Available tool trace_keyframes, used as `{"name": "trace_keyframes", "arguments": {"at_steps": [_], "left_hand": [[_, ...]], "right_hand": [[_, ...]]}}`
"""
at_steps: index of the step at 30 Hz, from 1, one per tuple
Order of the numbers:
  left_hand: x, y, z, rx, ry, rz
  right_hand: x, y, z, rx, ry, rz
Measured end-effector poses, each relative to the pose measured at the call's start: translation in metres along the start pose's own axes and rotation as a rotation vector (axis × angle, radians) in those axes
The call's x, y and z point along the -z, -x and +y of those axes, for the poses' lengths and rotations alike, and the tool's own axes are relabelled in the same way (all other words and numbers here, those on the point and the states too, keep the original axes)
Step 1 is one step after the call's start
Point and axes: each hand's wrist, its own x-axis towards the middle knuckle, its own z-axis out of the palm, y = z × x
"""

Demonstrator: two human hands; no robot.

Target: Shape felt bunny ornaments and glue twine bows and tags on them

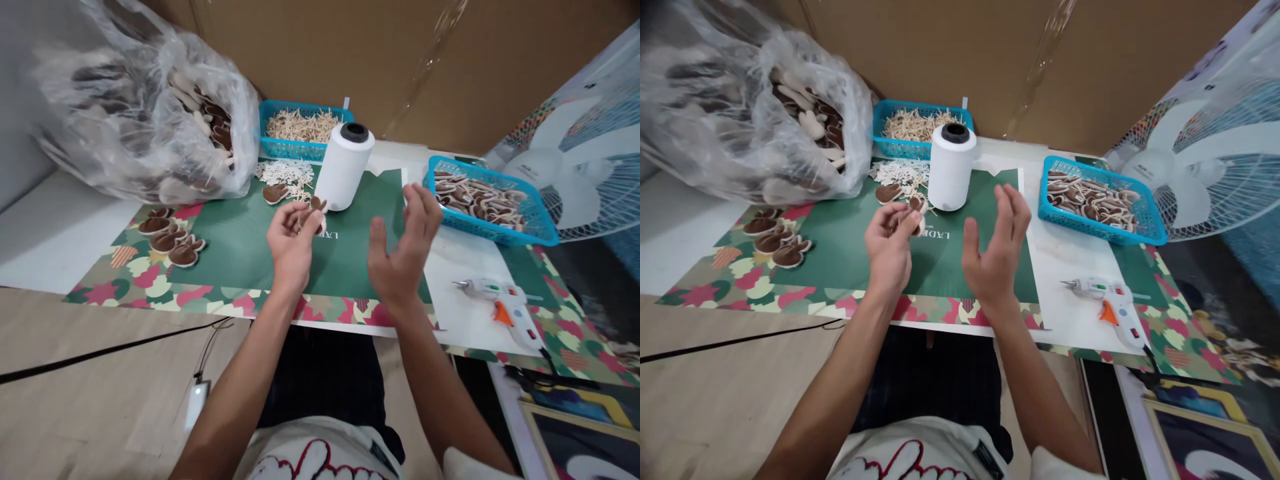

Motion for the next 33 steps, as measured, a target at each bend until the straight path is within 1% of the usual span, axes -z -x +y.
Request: {"name": "trace_keyframes", "arguments": {"at_steps": [1, 2, 4, 5, 6, 8, 10, 14, 16, 17, 19, 22, 25, 28, 30, 32, 33], "left_hand": [[0.004, 0.015, 0.005, 0.01, -0.017, -0.025], [0.007, 0.029, 0.009, 0.026, -0.038, -0.053], [0.012, 0.053, 0.014, 0.04, -0.086, -0.091], [0.013, 0.063, 0.016, 0.042, -0.115, -0.094], [0.014, 0.071, 0.017, 0.043, -0.14, -0.089], [0.018, 0.084, 0.018, 0.067, -0.17, -0.075], [0.023, 0.093, 0.018, 0.119, -0.152, -0.106], [0.035, 0.099, 0.021, 0.202, -0.108, -0.244], [0.04, 0.099, 0.023, 0.23, -0.157, -0.251], [0.041, 0.099, 0.023, 0.244, -0.186, -0.249], [0.043, 0.099, 0.023, 0.265, -0.216, -0.257], [0.042, 0.101, 0.02, 0.258, -0.188, -0.242], [0.034, 0.107, 0.015, 0.263, -0.096, -0.162], [0.025, 0.113, 0.01, 0.304, 0.022, -0.077], [0.022, 0.115, 0.007, 0.339, 0.082, -0.037], [0.024, 0.115, 0.004, 0.356, 0.075, -0.031], [0.026, 0.114, 0.003, 0.352, 0.039, -0.041]], "right_hand": [[0.008, 0.012, -0.009, -0.023, -0.044, -0.036], [0.013, 0.023, -0.018, -0.086, -0.141, -0.119], [0.016, 0.041, -0.033, -0.267, -0.35, -0.276], [0.014, 0.047, -0.04, -0.359, -0.429, -0.306], [0.012, 0.053, -0.045, -0.435, -0.473, -0.299], [0.006, 0.059, -0.051, -0.511, -0.478, -0.224], [0.003, 0.063, -0.053, -0.49, -0.417, -0.161], [0.004, 0.068, -0.052, -0.274, -0.213, -0.101], [0.005, 0.072, -0.052, -0.214, -0.142, -0.081], [0.005, 0.074, -0.052, -0.215, -0.129, -0.073], [0.005, 0.078, -0.054, -0.286, -0.165, -0.066], [0.003, 0.084, -0.057, -0.459, -0.287, -0.082], [0.0, 0.086, -0.059, -0.571, -0.364, -0.04], [-0.003, 0.085, -0.058, -0.672, -0.453, 0.018], [-0.004, 0.084, -0.056, -0.707, -0.486, -0.01], [-0.002, 0.084, -0.054, -0.683, -0.455, -0.05], [-0.001, 0.084, -0.053, -0.649, -0.425, -0.065]]}}
